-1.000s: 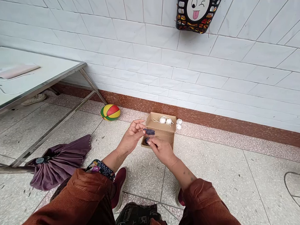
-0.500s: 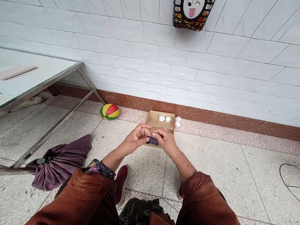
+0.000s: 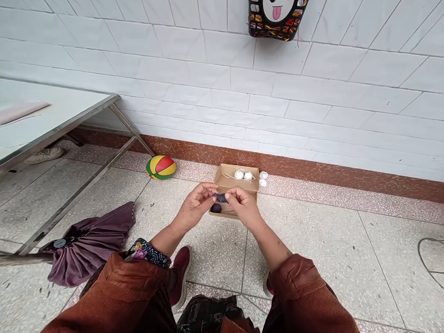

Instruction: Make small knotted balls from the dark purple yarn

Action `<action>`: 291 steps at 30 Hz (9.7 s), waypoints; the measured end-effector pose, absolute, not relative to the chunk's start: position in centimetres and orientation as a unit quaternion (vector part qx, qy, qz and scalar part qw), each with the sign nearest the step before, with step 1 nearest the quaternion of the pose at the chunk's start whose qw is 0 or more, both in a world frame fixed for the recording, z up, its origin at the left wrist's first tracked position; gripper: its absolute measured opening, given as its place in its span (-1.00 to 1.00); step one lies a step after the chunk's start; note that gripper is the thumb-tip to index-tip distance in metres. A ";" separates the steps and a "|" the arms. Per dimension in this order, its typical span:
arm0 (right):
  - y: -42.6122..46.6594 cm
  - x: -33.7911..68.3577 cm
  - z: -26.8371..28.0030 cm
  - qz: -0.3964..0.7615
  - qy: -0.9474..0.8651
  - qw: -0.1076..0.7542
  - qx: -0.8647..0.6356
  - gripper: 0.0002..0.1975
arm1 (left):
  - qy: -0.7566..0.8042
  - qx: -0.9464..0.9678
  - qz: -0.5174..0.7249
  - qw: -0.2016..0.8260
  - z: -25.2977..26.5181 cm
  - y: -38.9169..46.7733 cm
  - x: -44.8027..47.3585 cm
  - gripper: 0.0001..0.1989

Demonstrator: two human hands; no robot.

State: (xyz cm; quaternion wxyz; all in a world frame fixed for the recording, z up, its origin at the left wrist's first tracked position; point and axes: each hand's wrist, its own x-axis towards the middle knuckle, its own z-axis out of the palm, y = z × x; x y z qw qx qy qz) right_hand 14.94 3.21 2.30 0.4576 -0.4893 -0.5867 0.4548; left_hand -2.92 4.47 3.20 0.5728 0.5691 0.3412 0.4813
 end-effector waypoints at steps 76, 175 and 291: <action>-2.1 12.6 4.4 0.246 -0.795 0.374 -0.410 -0.77 | 0.363 0.517 0.505 0.588 3.9 4.0 -3.6 -0.67; 0.9 14.0 0.7 0.395 -0.708 0.383 -0.443 -0.77 | 0.386 0.493 0.472 0.620 3.2 2.4 -3.3 -0.72; 1.5 14.9 2.0 0.284 -0.689 0.479 -0.465 -0.83 | 0.408 0.474 0.424 0.655 2.8 2.4 -2.7 -0.74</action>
